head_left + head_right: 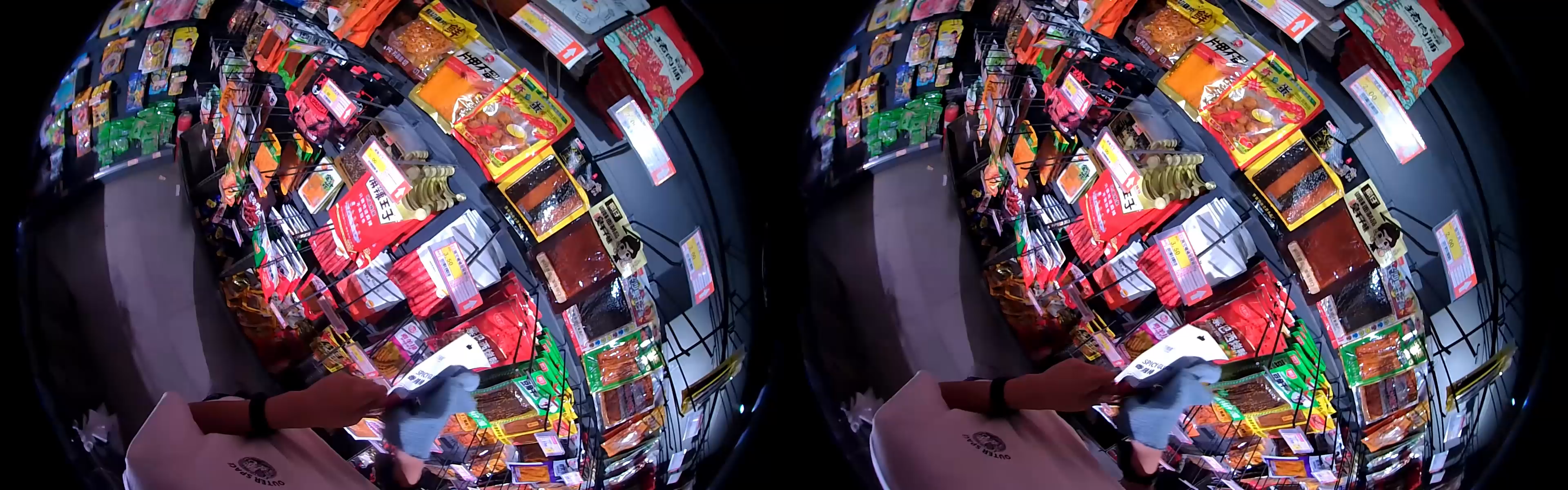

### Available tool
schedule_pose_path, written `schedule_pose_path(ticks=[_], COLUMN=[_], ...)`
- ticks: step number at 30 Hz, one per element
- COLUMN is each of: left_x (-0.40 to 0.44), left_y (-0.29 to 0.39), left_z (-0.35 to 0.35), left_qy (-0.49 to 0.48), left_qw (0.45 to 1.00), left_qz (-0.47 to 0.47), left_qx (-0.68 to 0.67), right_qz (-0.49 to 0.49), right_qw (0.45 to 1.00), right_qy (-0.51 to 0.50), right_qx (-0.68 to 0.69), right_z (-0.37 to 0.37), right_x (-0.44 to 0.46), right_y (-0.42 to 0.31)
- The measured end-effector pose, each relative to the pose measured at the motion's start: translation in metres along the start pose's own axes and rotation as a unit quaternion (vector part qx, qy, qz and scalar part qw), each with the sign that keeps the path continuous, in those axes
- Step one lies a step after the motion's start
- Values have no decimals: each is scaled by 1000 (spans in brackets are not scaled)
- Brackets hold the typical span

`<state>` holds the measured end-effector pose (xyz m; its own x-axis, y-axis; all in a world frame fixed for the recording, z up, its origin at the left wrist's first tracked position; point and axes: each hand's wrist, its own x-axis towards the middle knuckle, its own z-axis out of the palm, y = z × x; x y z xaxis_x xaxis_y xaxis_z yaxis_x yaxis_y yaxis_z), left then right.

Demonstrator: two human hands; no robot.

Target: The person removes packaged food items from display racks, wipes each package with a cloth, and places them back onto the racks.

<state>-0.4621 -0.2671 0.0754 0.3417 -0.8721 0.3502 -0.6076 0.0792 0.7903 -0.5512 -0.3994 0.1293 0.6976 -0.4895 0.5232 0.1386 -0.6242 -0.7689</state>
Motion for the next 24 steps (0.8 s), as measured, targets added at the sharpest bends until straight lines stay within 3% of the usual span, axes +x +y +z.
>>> schedule_pose_path(ticks=[3, 5, 7, 9, 11, 12, 15, 16, 24], left_x=[-1, 1, 3, 1, -3, -1, 0, 0, -9], left_y=[-1, 7, 13, 12, 17, 14, 5, 4, 18], left_z=[10, 3, 0, 3, 9, 12, 17, 19, 3], left_qy=[84, 65, 157, 133, 51, 10, 45, 93, 68], left_qw=[993, 995, 982, 983, 994, 939, 951, 974, 992], left_qz=[75, 63, 95, 113, 77, 186, 168, 136, 59], left_qx=[19, 34, 49, 60, 66, 289, 257, 155, 84], right_qz=[92, 118, 136, 161, 186, 197, 202, 195, 208], right_qw=[980, 969, 958, 944, 930, 925, 926, 931, 914], right_qy=[-7, -2, 4, -7, -16, -18, 6, 21, 42], right_qx=[175, 219, 252, 287, 315, 324, 318, 307, 346], right_z=[37, 42, 39, 29, 23, 22, 31, 38, 42], right_x=[-13, -15, -23, -25, -30, -33, -43, -45, -57], right_y=[43, 53, 61, 63, 62, 63, 69, 72, 74])
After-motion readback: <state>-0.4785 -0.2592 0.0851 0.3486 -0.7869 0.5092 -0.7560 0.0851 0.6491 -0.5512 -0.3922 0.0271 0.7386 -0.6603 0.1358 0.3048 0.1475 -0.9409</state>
